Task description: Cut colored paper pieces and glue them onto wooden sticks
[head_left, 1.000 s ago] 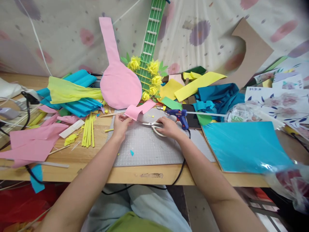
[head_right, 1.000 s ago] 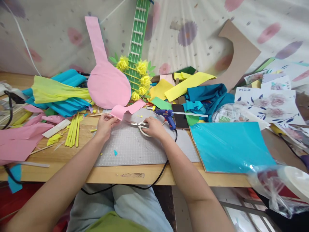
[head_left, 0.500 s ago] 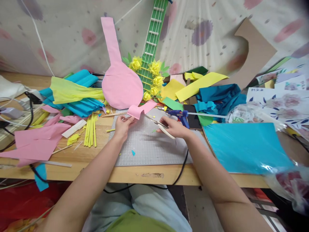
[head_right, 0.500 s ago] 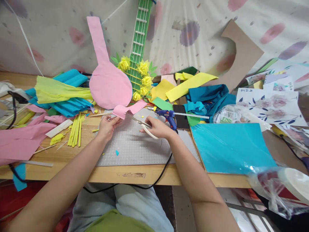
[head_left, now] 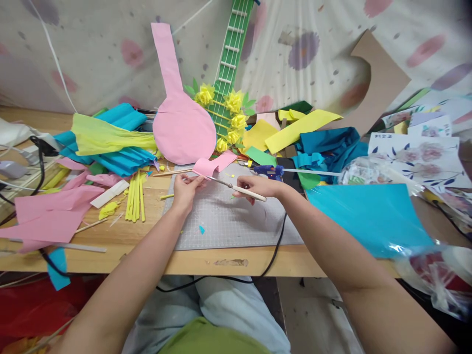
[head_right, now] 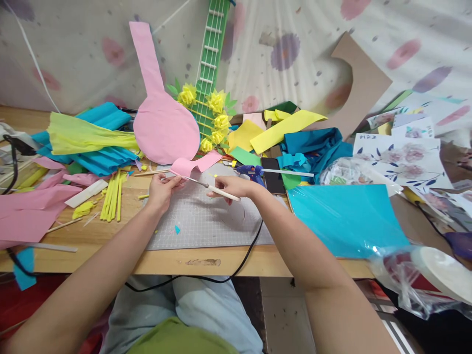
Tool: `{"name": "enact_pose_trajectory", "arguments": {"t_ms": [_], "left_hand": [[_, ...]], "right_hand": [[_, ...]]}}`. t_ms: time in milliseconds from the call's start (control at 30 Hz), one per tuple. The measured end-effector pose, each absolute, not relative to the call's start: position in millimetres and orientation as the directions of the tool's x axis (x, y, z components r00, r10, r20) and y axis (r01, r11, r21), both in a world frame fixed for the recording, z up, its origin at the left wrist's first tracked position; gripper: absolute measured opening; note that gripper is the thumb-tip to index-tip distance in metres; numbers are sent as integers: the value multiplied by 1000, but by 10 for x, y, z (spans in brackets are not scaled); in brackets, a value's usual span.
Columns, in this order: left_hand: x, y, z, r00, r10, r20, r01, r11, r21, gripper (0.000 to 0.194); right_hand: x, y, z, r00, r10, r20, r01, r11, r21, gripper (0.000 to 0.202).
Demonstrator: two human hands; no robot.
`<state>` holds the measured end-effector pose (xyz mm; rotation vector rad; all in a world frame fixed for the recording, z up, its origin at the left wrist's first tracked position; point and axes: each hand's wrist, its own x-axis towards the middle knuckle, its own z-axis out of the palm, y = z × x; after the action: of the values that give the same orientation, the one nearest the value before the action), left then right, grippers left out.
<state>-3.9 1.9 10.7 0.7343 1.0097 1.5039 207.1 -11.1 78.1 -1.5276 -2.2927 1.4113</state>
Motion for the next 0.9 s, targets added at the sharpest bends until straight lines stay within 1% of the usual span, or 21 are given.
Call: {"name": "enact_pose_trajectory", "arguments": {"t_ms": [167,500,633,700,767,833,867,900], "left_hand": [[-30,20,107,-167,984,-64,-449,-18,893,51],[-32,25,79,-173,984,-53,-427,-27,904,50],[-28,24,72,-156,987,-46,-418,-23,908,50],[-23,21,72,-133,990,-43,-420,-17,908,50],[-14,14,78,-102,994,-50,-420,2,908,50],[-3,2,88,-68,996,-63,-414,29,910,51],[2,-4,94,-47,997,-67,-408,42,912,51],[7,-11,100,-24,997,-69,-401,53,915,51]], "right_hand": [[2078,-98,761,-495,763,-415,711,82,-698,47],[2101,-112,786,-409,813,-415,756,47,-652,48],[2146,-120,744,-422,822,-383,714,40,-699,46],[2131,-117,691,-434,845,-313,653,56,-755,45],[2063,-110,628,-399,898,-184,512,52,-858,44],[1935,-92,563,-274,959,-73,313,17,-950,42],[1854,-78,531,-187,981,-59,246,-11,-969,42],[1768,-58,499,-99,993,-66,225,-42,-973,43]]}}
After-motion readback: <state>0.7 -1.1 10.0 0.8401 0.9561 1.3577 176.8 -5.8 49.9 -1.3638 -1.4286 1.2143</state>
